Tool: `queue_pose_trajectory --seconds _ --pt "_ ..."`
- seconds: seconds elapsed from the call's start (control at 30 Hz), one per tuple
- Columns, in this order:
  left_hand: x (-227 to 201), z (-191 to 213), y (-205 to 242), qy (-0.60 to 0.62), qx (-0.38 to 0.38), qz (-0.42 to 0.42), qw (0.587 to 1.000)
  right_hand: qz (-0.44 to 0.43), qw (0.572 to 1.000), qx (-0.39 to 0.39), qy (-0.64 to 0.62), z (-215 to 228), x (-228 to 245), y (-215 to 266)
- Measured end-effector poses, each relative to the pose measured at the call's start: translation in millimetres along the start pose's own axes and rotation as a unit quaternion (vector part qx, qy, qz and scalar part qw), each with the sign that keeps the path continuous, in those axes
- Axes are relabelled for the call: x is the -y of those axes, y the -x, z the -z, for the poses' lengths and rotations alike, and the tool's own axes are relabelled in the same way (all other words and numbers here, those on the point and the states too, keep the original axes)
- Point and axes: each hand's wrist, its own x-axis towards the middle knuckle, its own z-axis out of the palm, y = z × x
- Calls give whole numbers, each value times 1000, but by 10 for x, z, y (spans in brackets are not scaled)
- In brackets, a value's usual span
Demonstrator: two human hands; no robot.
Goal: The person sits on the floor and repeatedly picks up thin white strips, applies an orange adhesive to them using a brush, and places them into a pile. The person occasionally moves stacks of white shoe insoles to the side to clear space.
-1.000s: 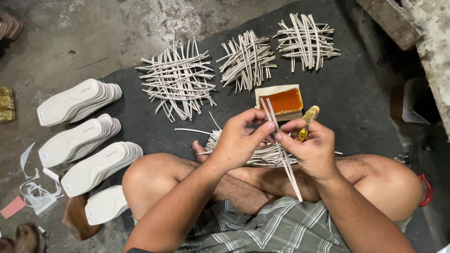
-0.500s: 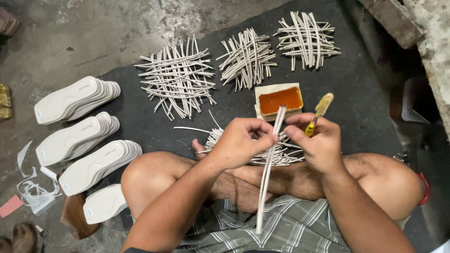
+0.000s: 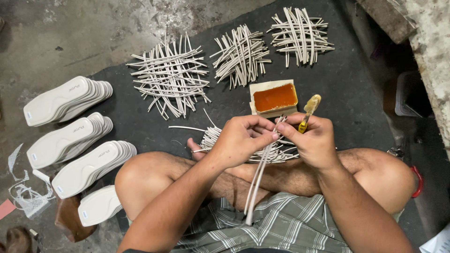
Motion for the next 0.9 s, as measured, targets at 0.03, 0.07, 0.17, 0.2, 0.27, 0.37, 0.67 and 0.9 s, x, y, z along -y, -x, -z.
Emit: queue_pose_trajectory --seconds 0.03,0.07,0.17,0.2,0.27,0.37,0.67,0.9 --pt "11 8 -9 -7 -3 16 1000 4 1000 1 8 -1 1 -10" --pt "26 13 -21 -17 -2 15 1000 9 1000 2 16 1 -3 -15" --pt "73 55 -67 -27 -1 18 999 5 986 12 169 147 21 -189" --pt "86 86 -82 -19 -2 21 1000 11 979 -18 202 199 19 -272" --pt "105 157 -112 -16 -12 22 1000 24 960 -79 267 279 -19 -421" --pt "110 263 -167 -31 -38 25 998 -51 832 -62 549 341 -122 -498" --pt "110 352 -262 -104 -86 11 991 39 794 -82 602 244 -190 -504" --pt "111 327 -282 -68 -68 40 995 -134 802 -46 580 312 113 -309"
